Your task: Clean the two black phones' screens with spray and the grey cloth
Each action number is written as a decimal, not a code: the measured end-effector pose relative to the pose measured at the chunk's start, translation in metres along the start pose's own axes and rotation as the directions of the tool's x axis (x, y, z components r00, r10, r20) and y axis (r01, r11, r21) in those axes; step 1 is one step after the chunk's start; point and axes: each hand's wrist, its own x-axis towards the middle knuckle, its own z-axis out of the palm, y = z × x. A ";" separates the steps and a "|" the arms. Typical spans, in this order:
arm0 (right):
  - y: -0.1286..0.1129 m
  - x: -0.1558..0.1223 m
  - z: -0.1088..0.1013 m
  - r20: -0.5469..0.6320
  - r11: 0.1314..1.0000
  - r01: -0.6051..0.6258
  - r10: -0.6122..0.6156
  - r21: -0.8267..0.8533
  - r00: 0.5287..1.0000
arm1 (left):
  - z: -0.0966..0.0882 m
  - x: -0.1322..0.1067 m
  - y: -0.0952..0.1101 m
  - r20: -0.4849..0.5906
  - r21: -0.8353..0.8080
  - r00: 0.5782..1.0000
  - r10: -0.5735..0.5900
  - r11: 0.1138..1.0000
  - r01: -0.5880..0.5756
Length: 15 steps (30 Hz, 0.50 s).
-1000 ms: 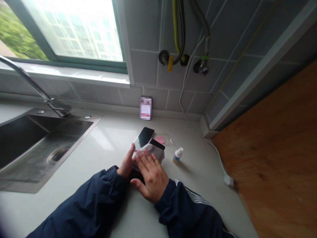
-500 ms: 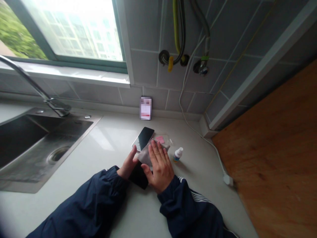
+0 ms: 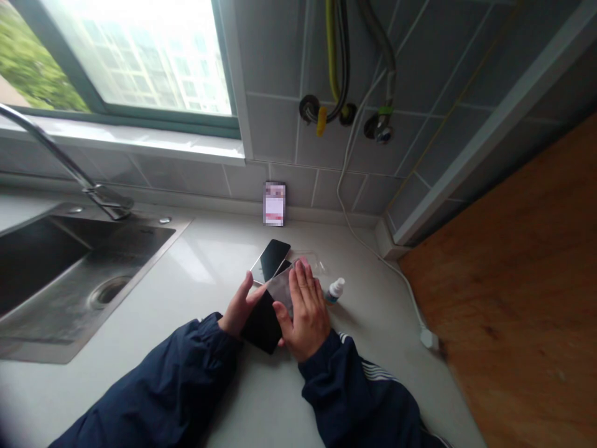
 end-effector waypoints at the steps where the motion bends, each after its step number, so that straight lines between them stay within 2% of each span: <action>1: 0.001 0.000 0.000 0.007 1.000 0.010 -0.010 0.000 1.000 | 0.001 0.000 0.001 0.010 -0.007 1.000 0.018 1.000 -0.018; 8: -0.003 -0.004 0.001 0.117 0.992 0.124 -0.126 0.024 0.985 | 0.008 0.004 0.004 0.003 -0.030 0.986 0.169 0.985 -0.169; 11: -0.009 -0.007 0.000 0.173 0.984 0.170 -0.175 0.042 0.969 | 0.005 0.003 0.005 -0.034 -0.043 0.987 0.154 0.987 -0.156; 15: -0.015 -0.009 -0.002 0.227 0.971 0.231 -0.240 0.066 0.944 | 0.005 0.002 0.006 -0.144 -0.080 0.985 0.091 0.991 -0.104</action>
